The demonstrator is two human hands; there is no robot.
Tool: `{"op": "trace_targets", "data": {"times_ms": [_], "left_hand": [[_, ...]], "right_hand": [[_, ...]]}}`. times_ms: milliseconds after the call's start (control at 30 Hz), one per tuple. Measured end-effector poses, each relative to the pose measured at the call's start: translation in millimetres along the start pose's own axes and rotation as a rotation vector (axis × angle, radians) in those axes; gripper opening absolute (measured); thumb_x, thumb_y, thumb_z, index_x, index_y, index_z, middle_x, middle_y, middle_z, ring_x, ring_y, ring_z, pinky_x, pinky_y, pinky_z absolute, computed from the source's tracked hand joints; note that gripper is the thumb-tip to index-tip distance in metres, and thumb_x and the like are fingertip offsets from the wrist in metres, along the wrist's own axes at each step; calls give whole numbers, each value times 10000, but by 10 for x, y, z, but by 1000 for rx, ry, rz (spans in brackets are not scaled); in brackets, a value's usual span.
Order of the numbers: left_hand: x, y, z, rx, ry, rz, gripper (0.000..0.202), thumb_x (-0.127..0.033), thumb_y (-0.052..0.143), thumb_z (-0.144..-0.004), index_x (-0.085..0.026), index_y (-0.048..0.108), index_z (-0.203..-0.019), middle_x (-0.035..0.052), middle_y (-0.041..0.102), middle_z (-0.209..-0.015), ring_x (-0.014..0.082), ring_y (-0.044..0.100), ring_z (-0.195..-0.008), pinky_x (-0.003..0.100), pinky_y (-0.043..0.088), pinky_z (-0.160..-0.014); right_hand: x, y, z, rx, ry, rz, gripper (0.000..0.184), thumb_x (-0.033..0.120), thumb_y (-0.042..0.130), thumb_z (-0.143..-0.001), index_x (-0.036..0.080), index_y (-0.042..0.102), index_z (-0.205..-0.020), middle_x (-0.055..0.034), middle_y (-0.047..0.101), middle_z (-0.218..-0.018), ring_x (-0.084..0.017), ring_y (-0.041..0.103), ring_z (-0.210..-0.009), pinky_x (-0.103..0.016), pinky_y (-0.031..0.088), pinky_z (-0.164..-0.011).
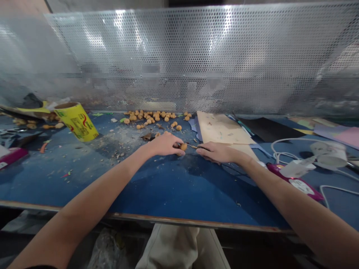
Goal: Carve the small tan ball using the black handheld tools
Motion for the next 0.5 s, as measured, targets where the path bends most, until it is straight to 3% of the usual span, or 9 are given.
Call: {"op": "trace_targets", "data": {"times_ms": [200,500], "left_hand": [[-8,-3,-1,-14,4,-27,321,-515,651,-861,-199,698,-884,7,653,-684,142,523,-612,293,337,-639],[7,24,0,10,-6,-1,334,-511,629,-878,-198,717,-954,30,687,-717,157,547,-629,311,350,-658]], "right_hand": [[1,8,2,9,6,-6,586,739,365,-982,208,468,-754,4,552,-616,-122,511,-440,-285,428,-471],[46,-10,16,9,12,4,593,750,372,-970,210,470,-744,6,541,-607,-123,498,-453,-283,416,-484]]}}
Point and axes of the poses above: each hand's wrist, its own z-axis away from the middle knuckle, its own y-axis out of the palm, x = y × z, the point moved 9 cm from there along -z, towards the middle knuckle
